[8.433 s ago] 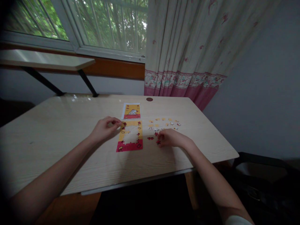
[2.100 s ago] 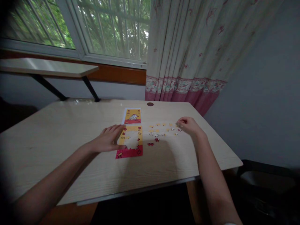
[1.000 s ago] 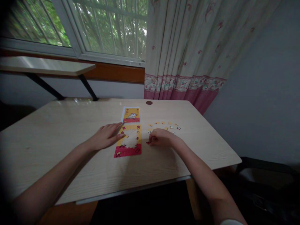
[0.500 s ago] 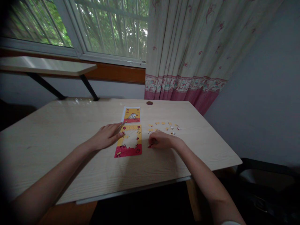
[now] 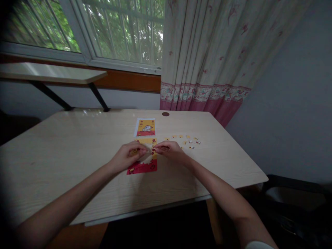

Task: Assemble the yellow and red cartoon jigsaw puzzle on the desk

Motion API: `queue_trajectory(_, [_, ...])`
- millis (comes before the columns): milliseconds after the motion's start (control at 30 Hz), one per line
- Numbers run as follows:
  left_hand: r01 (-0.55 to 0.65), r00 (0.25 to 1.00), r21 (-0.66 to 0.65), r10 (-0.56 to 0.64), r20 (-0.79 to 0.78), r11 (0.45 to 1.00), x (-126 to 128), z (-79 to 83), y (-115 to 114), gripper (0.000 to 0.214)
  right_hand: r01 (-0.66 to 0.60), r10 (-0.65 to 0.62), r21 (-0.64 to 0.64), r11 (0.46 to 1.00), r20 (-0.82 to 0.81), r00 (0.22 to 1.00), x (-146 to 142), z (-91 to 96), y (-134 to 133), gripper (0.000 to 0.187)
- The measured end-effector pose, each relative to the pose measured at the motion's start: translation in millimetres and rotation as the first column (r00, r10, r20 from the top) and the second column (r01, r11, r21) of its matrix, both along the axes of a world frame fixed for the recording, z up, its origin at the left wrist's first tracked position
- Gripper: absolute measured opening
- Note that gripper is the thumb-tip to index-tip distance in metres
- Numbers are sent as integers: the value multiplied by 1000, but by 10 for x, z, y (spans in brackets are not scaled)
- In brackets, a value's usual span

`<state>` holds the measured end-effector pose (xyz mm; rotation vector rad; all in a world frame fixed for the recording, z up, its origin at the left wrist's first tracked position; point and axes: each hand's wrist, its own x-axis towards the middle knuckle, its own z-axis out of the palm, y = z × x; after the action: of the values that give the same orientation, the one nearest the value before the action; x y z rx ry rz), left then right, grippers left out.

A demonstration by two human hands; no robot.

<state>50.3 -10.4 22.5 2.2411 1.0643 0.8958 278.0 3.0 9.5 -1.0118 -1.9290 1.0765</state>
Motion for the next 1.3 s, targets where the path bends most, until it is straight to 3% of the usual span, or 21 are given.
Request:
queue_trajectory(333, [-21, 995, -68, 28, 92, 997, 135, -56, -23, 18, -56, 46, -59, 997, -157, 986, -124, 0, -14, 35])
queue_trajectory(567, [-14, 991, -77, 25, 133, 997, 127, -33, -23, 19, -59, 54, -33, 998, -150, 987, -158, -67, 7, 40])
queue_trajectory(700, [-91, 958, -178, 134, 252, 980, 141, -62, -7, 22, 90, -78, 135, 987, -90, 993, -135, -85, -9, 27])
queue_trajectory(800, [-87, 889, -302, 211, 406, 949, 159, -95, 18, 23, 169, -175, 330, 929, -10, 984, -125, -61, -32, 20])
queue_trajectory(900, [-89, 847, -344, 253, 468, 935, 171, -112, 40, 22, 170, -206, 462, 870, 28, 978, -138, -29, -61, 17])
queue_trajectory(1300, [-26, 849, -345, 203, 489, 938, 164, -135, 41, 16, 191, -239, 621, 760, -6, 971, -160, -2, -114, 14])
